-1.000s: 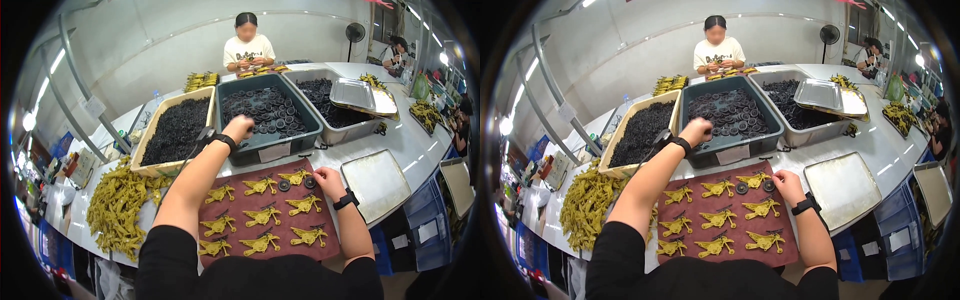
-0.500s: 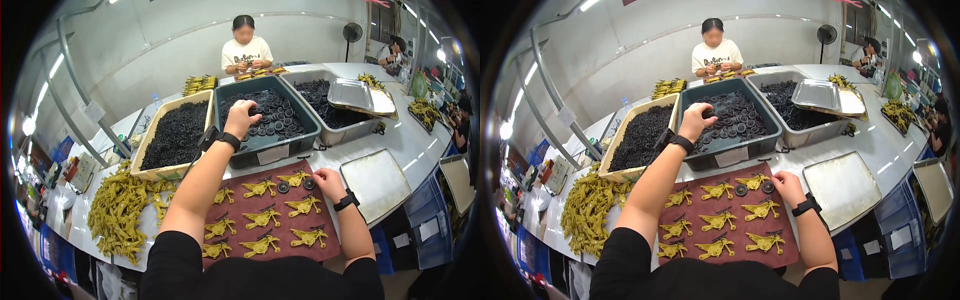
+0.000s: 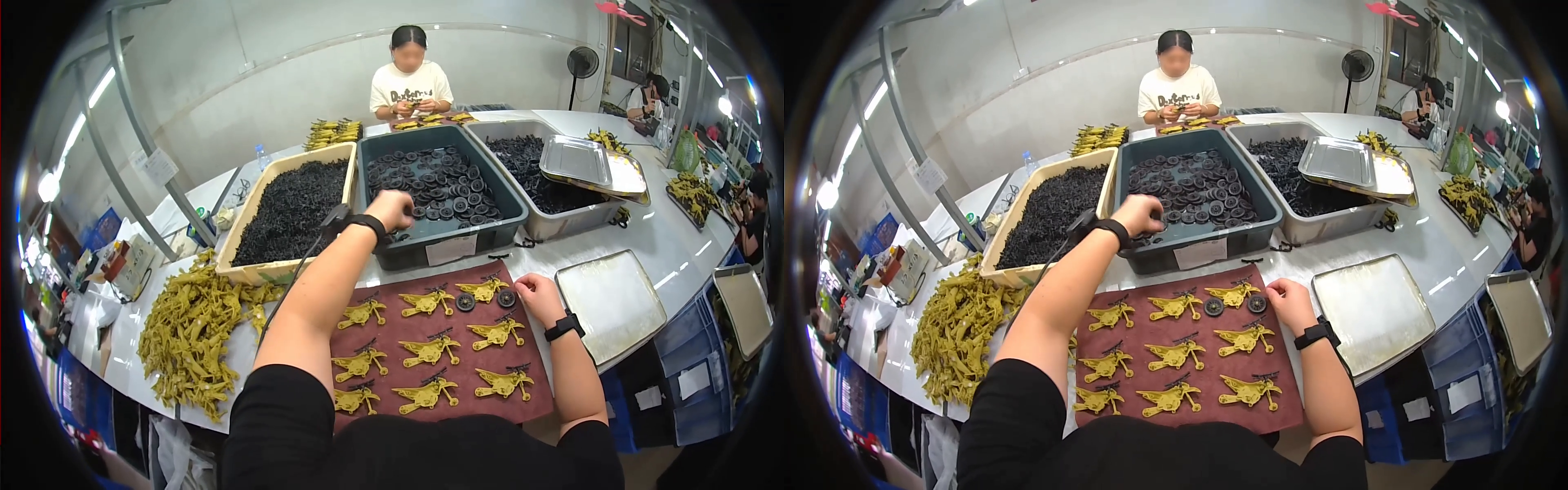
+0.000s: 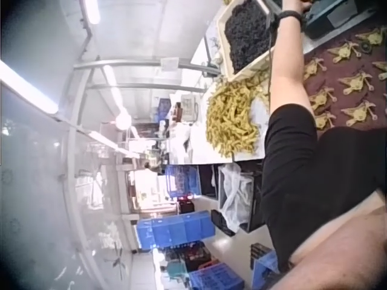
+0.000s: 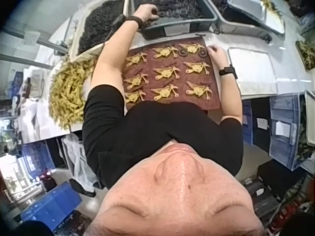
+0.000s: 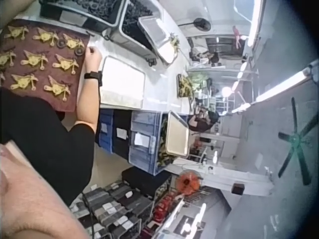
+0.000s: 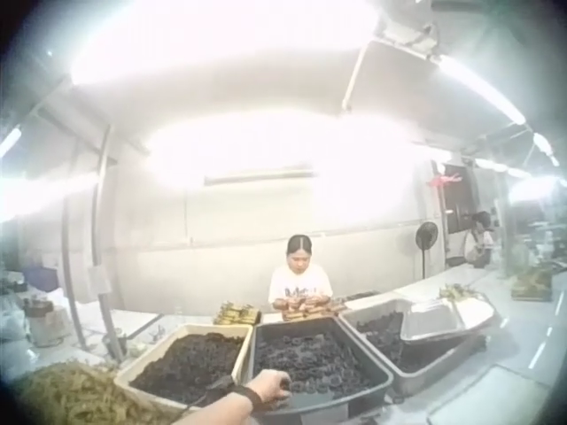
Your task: Assembling small yellow toy motorcycle parts with black wheels and tires.
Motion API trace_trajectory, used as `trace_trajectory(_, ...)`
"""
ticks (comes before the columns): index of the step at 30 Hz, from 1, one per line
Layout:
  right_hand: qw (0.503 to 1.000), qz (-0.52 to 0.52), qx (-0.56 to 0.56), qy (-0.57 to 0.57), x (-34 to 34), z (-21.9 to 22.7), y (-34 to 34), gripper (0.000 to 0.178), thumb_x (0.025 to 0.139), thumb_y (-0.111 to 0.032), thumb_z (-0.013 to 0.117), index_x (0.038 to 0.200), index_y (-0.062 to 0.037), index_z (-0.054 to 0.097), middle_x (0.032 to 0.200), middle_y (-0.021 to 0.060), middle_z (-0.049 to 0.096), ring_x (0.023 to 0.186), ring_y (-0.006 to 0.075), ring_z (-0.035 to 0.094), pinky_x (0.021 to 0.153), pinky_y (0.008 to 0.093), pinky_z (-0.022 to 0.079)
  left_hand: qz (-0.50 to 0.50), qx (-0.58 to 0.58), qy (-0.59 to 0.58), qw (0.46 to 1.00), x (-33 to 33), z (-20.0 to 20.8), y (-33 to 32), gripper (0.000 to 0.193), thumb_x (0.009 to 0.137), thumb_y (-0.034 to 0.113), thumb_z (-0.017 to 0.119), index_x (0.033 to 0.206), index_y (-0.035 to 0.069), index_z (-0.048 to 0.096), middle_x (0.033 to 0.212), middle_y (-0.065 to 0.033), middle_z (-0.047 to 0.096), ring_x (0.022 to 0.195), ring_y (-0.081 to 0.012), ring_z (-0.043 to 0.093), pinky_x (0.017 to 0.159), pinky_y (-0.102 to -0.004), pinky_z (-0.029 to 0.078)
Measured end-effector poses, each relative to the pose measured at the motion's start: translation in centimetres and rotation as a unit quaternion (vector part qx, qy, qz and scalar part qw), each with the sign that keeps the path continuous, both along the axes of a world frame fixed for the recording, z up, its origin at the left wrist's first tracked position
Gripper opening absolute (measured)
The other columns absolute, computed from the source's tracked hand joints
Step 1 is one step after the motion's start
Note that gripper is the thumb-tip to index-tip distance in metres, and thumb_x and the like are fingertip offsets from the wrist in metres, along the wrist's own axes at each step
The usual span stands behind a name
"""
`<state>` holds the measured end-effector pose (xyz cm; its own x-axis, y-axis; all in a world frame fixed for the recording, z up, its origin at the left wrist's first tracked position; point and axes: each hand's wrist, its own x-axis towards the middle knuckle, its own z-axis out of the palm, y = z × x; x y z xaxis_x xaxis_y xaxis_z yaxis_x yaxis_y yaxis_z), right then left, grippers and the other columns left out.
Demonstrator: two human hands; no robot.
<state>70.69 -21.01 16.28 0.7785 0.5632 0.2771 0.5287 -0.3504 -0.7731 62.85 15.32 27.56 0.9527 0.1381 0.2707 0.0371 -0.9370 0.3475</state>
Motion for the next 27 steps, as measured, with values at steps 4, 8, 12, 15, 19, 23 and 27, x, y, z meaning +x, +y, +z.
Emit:
trace_trajectory(4, 1.000, -0.012, 0.023, 0.011, 0.4, 0.0, 0.4, 0.015, 0.080, -0.013, 0.063, 0.085, 0.0012, 0.066, 0.073, 0.0132, 0.067, 0.065, 0.0202, 0.064, 0.063, 0.0300, 0.049, 0.071, -0.496, -0.078, 0.862, -1.2, 0.2, 0.3, 0.024, 0.079, 0.014, 0.072, 0.099, 0.008, 0.061, 0.088, -0.0047, 0.063, 0.076, -0.0148, 0.063, 0.060, -0.0342, 0.057)
trace_trajectory(8, 0.999, -0.025, 0.011, 0.041, 0.4, -0.1, 0.5, 0.017, 0.081, -0.014, 0.063, 0.087, 0.0013, 0.065, 0.073, 0.0126, 0.066, 0.065, 0.0202, 0.063, 0.063, 0.0305, 0.049, 0.035, -0.702, -0.130, 0.699, -3.3, 0.6, -0.8, 0.016, 0.085, 0.021, 0.067, 0.096, 0.012, 0.059, 0.091, -0.0004, 0.062, 0.085, -0.0163, 0.060, 0.070, -0.0349, 0.053)
trace_trajectory(12, 0.999, -0.036, 0.029, 0.005, 0.1, 0.5, 0.9, 0.017, 0.082, -0.015, 0.063, 0.089, 0.0010, 0.065, 0.077, 0.0127, 0.066, 0.068, 0.0203, 0.063, 0.065, 0.0307, 0.049, -0.028, -0.779, -0.147, 0.609, -4.7, 0.5, -1.1, 0.018, 0.086, 0.020, 0.067, 0.096, 0.010, 0.057, 0.092, -0.0042, 0.061, 0.084, -0.0178, 0.059, 0.066, -0.0305, 0.054)
trace_trajectory(15, 0.998, -0.026, 0.044, -0.024, -0.8, 2.8, 1.8, 0.017, 0.083, -0.014, 0.062, 0.092, 0.0003, 0.065, 0.077, 0.0106, 0.066, 0.070, 0.0177, 0.063, 0.065, 0.0295, 0.049, -0.030, -0.816, -0.174, 0.551, -6.1, 1.1, -2.1, 0.023, 0.084, 0.022, 0.068, 0.096, 0.007, 0.055, 0.090, -0.0064, 0.059, 0.083, -0.0182, 0.058, 0.067, -0.0303, 0.054)
trace_trajectory(19, 0.990, 0.099, 0.097, -0.038, -3.5, 7.0, 5.0, 0.017, 0.084, -0.013, 0.062, 0.095, 0.0006, 0.064, 0.084, 0.0081, 0.066, 0.076, 0.0137, 0.063, 0.069, 0.0262, 0.049, -0.031, -0.849, -0.185, 0.494, -8.0, 0.5, -3.0, 0.027, 0.086, 0.025, 0.066, 0.096, 0.002, 0.055, 0.091, -0.0117, 0.059, 0.082, -0.0191, 0.058, 0.066, -0.0272, 0.055)
trace_trajectory(23, 0.977, 0.183, 0.103, -0.027, -6.7, 9.8, 10.0, 0.020, 0.085, -0.013, 0.062, 0.101, -0.0002, 0.062, 0.088, 0.0082, 0.065, 0.079, 0.0145, 0.062, 0.071, 0.0267, 0.050, -0.048, -0.862, -0.189, 0.468, -10.7, 0.1, -4.7, 0.025, 0.084, 0.025, 0.069, 0.093, 0.006, 0.056, 0.089, -0.0109, 0.059, 0.081, -0.0191, 0.057, 0.067, -0.0283, 0.054)
trace_trajectory(27, 0.972, 0.206, 0.112, 0.012, -9.8, 10.8, 13.5, 0.024, 0.083, -0.015, 0.066, 0.102, -0.0007, 0.062, 0.088, 0.0081, 0.065, 0.077, 0.0142, 0.061, 0.070, 0.0270, 0.049, -0.043, -0.841, -0.202, 0.500, -12.8, -0.4, -6.2, 0.020, 0.086, 0.025, 0.066, 0.093, 0.009, 0.056, 0.088, -0.0068, 0.061, 0.083, -0.0176, 0.059, 0.067, -0.0293, 0.054)
